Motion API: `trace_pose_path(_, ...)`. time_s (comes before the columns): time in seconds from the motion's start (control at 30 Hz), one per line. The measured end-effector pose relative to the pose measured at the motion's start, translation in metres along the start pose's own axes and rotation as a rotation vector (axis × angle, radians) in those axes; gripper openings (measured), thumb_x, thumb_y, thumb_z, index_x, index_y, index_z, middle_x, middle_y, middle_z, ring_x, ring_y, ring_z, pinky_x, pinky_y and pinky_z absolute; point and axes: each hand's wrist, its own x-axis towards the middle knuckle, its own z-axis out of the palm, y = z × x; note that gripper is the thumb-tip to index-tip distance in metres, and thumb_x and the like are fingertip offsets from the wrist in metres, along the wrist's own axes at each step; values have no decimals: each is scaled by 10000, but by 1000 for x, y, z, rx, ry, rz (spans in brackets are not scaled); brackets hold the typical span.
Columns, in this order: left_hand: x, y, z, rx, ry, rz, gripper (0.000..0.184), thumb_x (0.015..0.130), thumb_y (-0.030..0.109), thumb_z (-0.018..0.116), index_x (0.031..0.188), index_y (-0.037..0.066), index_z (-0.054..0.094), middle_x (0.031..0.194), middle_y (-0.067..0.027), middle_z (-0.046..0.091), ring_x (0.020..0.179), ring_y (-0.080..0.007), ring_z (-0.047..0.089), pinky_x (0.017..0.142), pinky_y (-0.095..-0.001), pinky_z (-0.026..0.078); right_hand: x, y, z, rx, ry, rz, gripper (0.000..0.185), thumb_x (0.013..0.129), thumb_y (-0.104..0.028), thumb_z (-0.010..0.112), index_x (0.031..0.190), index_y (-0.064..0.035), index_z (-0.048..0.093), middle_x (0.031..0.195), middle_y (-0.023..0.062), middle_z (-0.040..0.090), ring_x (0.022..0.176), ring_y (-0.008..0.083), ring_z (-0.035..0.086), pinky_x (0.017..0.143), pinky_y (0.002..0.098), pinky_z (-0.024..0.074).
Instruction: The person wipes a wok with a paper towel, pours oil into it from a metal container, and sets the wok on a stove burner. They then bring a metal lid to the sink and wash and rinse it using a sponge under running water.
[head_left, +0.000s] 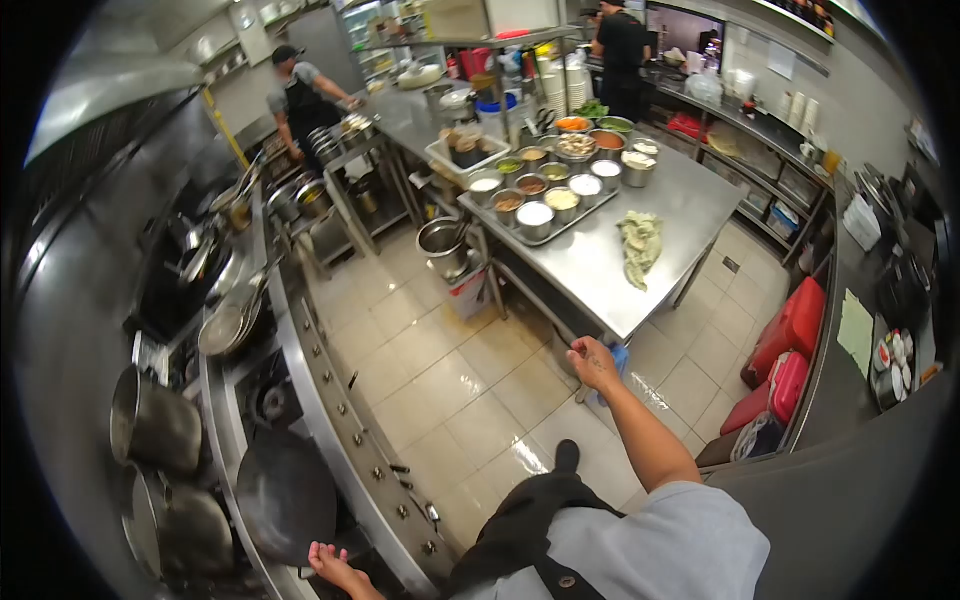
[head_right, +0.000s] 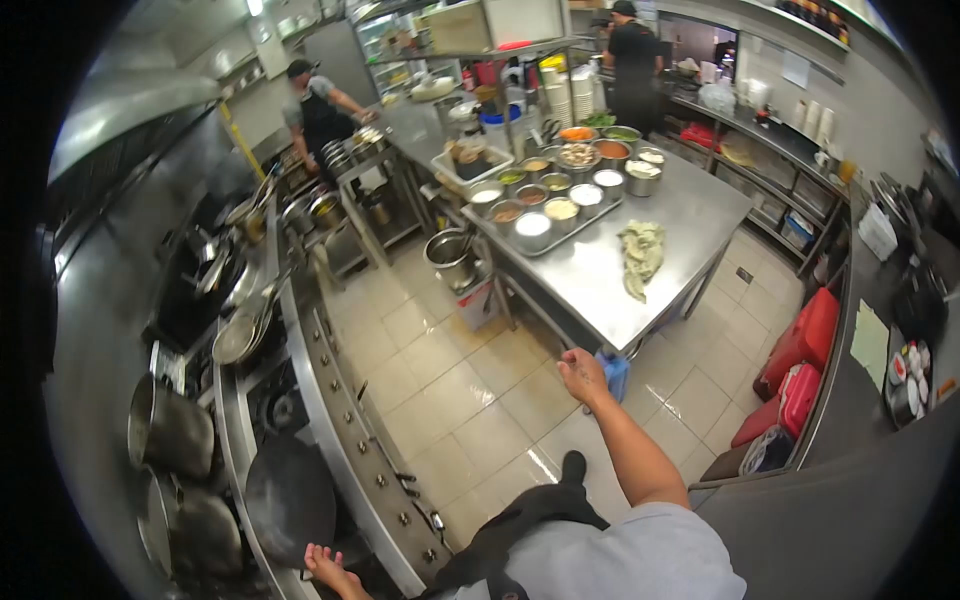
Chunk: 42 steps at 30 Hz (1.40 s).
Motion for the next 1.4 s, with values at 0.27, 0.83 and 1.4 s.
trace_pose_path(0.27, -104, 26, 242, 161, -509, 163, 200, 870, 147, 497, 1065, 128, 537, 969, 12, 552, 850, -130, 519, 655, -291, 449, 149, 30, -166, -94, 184, -122, 367, 800, -331, 661, 1045, -66, 596, 1053, 173, 594, 1027, 345, 542, 902, 401, 430)
trace_pose_path(0.83, -377, 15, 566, -189, -1564, -227, 457, 889, 395, 537, 1202, 62, 530, 1246, -108, 541, 1112, -263, 540, 867, -399, 470, 251, 114, -153, 444, -7, 208, 355, 834, -346, 606, 1009, -38, 624, 852, 126, 671, 813, 208, 626, 734, 321, 484)
trace_pose_path(1.4, -604, 24, 751, -343, -1656, -59, 281, 915, 170, 488, 1118, -13, 552, 1046, -98, 610, 918, -218, 615, 786, -333, 511, 240, 104, -278, 21, 266, -5, 333, 884, -358, 592, 1087, -94, 580, 1001, 117, 655, 927, 249, 628, 792, 344, 481)
